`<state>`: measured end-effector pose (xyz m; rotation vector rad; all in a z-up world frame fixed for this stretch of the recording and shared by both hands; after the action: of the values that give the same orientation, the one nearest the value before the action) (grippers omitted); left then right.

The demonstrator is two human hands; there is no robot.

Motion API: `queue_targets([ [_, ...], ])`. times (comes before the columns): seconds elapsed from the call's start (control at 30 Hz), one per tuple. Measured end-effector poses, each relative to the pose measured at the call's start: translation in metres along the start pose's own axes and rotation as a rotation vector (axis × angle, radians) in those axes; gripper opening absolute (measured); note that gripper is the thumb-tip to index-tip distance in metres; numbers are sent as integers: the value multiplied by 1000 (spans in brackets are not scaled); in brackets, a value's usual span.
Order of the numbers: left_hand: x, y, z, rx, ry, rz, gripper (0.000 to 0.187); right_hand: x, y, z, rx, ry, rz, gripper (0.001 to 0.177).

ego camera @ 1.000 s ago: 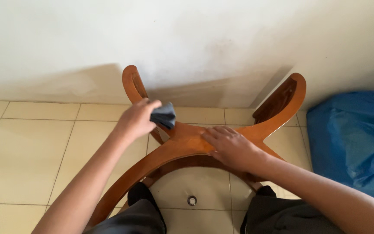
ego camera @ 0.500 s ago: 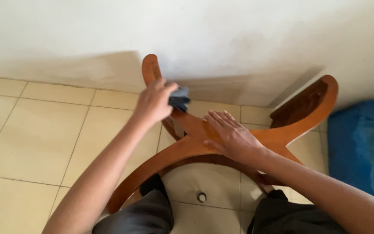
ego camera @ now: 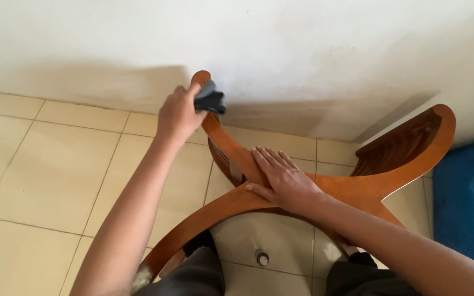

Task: The person sands the wooden frame of a chair by hand with a piece of sandpaper, moving the paper back and forth along the curved segments and joints.

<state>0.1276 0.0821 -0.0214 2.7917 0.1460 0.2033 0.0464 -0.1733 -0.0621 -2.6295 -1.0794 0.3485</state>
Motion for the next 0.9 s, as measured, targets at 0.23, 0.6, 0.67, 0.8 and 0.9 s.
queue_targets([
  [0.23, 18, 9, 15, 154, 185, 26, 57, -5, 6, 2, -24, -1, 11, 90],
  [0.6, -62, 91, 42, -107, -270, 426, 43, -17, 34, -21, 6, 80, 135, 65],
  [0.67, -67, 90, 39, -81, -338, 441, 52, -24, 32, -28, 43, 182, 59, 62],
  [0.8, -56, 56, 26, -162, -425, 343, 54, -32, 36, -26, 47, 126, 103, 59],
  [0.9, -38, 27, 9, -146, -285, 176, 45, -37, 38, -27, 61, 141, 110, 57],
])
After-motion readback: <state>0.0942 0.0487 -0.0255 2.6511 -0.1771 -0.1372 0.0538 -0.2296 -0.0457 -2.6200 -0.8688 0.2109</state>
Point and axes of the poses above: each hand's wrist, its own x-axis towards the middle knuckle, its own z-axis out of the palm, y = z × x, the point moved 5 cm from there along x, towards the middle knuckle, and after that the axes turned 1 degree about -x, right-handed, at the moved point
